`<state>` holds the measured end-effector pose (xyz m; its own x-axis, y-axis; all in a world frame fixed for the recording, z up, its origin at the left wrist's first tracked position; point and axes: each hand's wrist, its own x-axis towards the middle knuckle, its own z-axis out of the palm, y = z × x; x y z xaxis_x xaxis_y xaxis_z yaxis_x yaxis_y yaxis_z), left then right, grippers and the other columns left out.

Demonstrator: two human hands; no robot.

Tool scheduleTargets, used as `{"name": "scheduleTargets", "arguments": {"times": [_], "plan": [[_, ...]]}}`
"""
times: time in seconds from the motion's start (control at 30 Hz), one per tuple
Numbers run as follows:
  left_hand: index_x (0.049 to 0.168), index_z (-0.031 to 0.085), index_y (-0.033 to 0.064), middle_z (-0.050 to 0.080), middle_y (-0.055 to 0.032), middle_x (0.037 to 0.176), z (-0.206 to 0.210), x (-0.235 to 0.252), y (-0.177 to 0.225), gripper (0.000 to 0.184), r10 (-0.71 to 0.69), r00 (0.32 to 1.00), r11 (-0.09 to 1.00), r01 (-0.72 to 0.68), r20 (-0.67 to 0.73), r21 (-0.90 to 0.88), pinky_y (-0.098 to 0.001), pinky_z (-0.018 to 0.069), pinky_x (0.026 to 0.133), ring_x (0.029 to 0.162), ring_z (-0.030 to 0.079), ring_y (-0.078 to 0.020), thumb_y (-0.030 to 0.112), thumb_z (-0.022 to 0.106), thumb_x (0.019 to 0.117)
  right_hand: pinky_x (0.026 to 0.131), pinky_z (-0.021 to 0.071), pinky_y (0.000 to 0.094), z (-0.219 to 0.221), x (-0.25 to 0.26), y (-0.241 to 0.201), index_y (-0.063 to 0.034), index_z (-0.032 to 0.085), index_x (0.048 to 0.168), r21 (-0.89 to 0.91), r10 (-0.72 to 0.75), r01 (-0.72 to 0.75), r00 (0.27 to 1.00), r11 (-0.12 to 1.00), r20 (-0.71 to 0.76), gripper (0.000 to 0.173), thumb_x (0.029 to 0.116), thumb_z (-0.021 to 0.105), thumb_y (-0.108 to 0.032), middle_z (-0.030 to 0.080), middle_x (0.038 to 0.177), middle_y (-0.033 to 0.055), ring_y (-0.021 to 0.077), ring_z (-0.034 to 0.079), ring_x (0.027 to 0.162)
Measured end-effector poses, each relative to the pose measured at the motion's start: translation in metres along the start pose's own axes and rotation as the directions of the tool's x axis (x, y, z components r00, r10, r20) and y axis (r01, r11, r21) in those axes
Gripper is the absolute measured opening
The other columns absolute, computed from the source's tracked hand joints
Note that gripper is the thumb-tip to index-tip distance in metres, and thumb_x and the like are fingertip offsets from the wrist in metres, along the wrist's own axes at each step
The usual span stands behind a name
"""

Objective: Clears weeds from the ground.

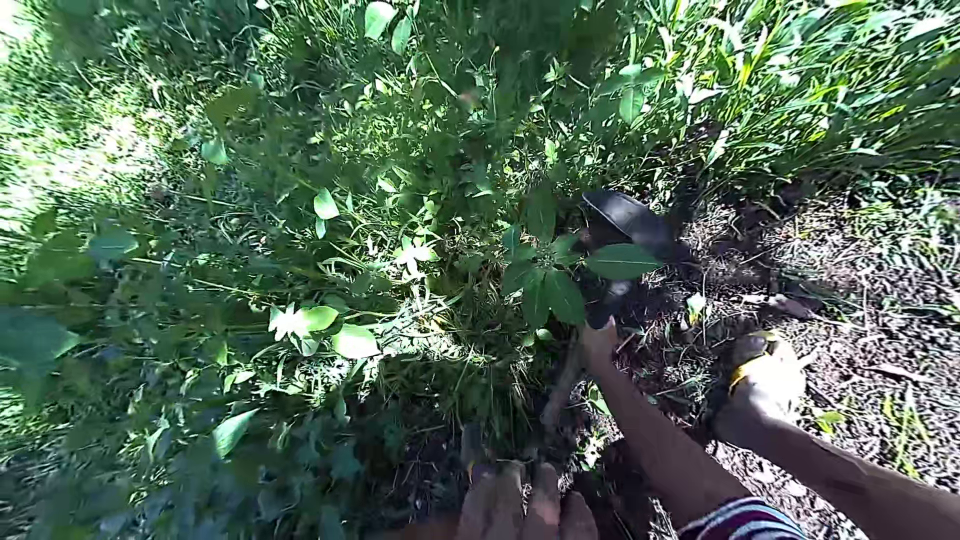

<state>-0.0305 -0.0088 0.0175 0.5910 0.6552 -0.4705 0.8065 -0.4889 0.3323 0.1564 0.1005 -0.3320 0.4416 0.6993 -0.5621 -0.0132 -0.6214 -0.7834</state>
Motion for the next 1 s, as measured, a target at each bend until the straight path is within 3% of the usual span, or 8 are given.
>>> {"name": "scheduleTargets", "arguments": {"times": [0.07,0.13,0.2,0.4,0.57,0.67,0.77,1.0], "plan": [[0.129,0.067,0.0045,0.067,-0.0207,0.132,0.001,0.004,0.001,0.047,-0.008,1.0,1.0,0.008,-0.023,0.005,-0.0553,0.0526,0.097,0.122,0.064,-0.0418,0.042,0.05,0.1054,0.087,0.0571,0.05,0.028,-0.033,0.031,0.0117,0.036,0.147,-0.134,0.055,-0.029,0.98,0.991,0.192,0.064,0.0954,0.066,-0.011,0.062,0.118,0.0304,0.0348,0.067,0.095],[0.128,0.067,0.0054,0.068,-0.02,0.13,0.001,0.008,0.004,0.045,-0.003,0.999,1.0,0.002,-0.041,-0.014,-0.0554,0.0528,0.096,0.12,0.065,-0.041,0.041,0.053,0.1044,0.1,0.0508,0.0579,0.018,-0.067,0.085,0.004,0.045,0.146,-0.492,0.243,0.065,0.808,0.868,0.537,0.062,0.0927,0.071,-0.015,0.062,0.128,0.0297,0.0407,0.064,0.114],[0.126,0.068,0.0052,0.068,-0.0193,0.131,0.0,0.01,0.003,0.043,-0.005,0.999,0.999,0.004,-0.036,-0.031,-0.0566,0.0532,0.096,0.122,0.065,-0.0406,0.039,0.056,0.1034,0.106,0.047,0.0613,0.002,-0.086,0.117,-0.0043,0.045,0.152,-0.637,0.36,0.192,0.689,0.746,0.629,0.07,0.0902,0.074,-0.021,0.06,0.136,0.0265,0.0418,0.06,0.125],[0.126,0.068,0.006,0.067,-0.0197,0.132,0.004,0.0,-0.002,0.042,-0.006,1.0,0.999,0.006,-0.008,-0.032,-0.054,0.0531,0.097,0.12,0.065,-0.0404,0.039,0.054,0.104,0.103,0.047,0.0639,-0.075,-0.046,0.067,-0.0004,0.046,0.149,-0.555,0.129,0.104,0.923,0.825,0.363,0.068,0.0891,0.075,-0.018,0.06,0.133,0.0306,0.0448,0.06,0.121],[0.125,0.068,0.0072,0.068,-0.0181,0.129,0.004,-0.002,-0.002,0.041,-0.04,0.999,0.998,0.039,-0.003,-0.047,-0.055,0.052,0.098,0.121,0.065,-0.0395,0.039,0.055,0.1038,0.068,0.0574,0.0482,-0.024,-0.001,0.005,0.0056,0.037,0.148,-0.052,-0.074,0.068,0.988,0.996,-0.136,0.064,0.0938,0.066,-0.011,0.063,0.104,0.0235,0.0281,0.065,0.074],[0.122,0.07,0.0082,0.069,-0.0165,0.129,0.004,0.0,-0.001,0.041,-0.031,0.998,0.999,0.03,-0.047,-0.015,-0.0523,0.0535,0.096,0.119,0.066,-0.0372,0.041,0.053,0.1041,0.099,0.0527,0.0546,-0.016,-0.042,0.057,0.0104,0.037,0.149,-0.31,0.056,0.0,0.984,0.951,0.171,0.067,0.0931,0.068,-0.011,0.06,0.128,0.0327,0.0399,0.065,0.111],[0.128,0.069,0.0061,0.069,-0.0182,0.13,0.002,0.003,-0.002,0.044,-0.021,0.997,1.0,0.02,-0.073,-0.016,-0.0541,0.0538,0.096,0.12,0.066,-0.0387,0.04,0.056,0.1032,0.107,0.0467,0.06,-0.048,-0.077,0.114,0.0003,0.046,0.148,-0.614,0.269,0.18,0.78,0.769,0.565,0.068,0.0895,0.075,-0.018,0.061,0.133,0.0286,0.0421,0.06,0.124],[0.125,0.069,0.0067,0.068,-0.019,0.129,0.006,-0.005,-0.002,0.044,-0.035,0.999,0.999,0.035,0.038,-0.02,-0.0543,0.053,0.096,0.121,0.065,-0.0393,0.043,0.053,0.1041,0.099,0.0524,0.057,-0.037,-0.038,0.051,0.0064,0.037,0.151,-0.23,-0.005,0.0,1.0,0.973,-0.023,0.069,0.0942,0.07,-0.017,0.059,0.132,0.0311,0.04,0.064,0.114]]}}
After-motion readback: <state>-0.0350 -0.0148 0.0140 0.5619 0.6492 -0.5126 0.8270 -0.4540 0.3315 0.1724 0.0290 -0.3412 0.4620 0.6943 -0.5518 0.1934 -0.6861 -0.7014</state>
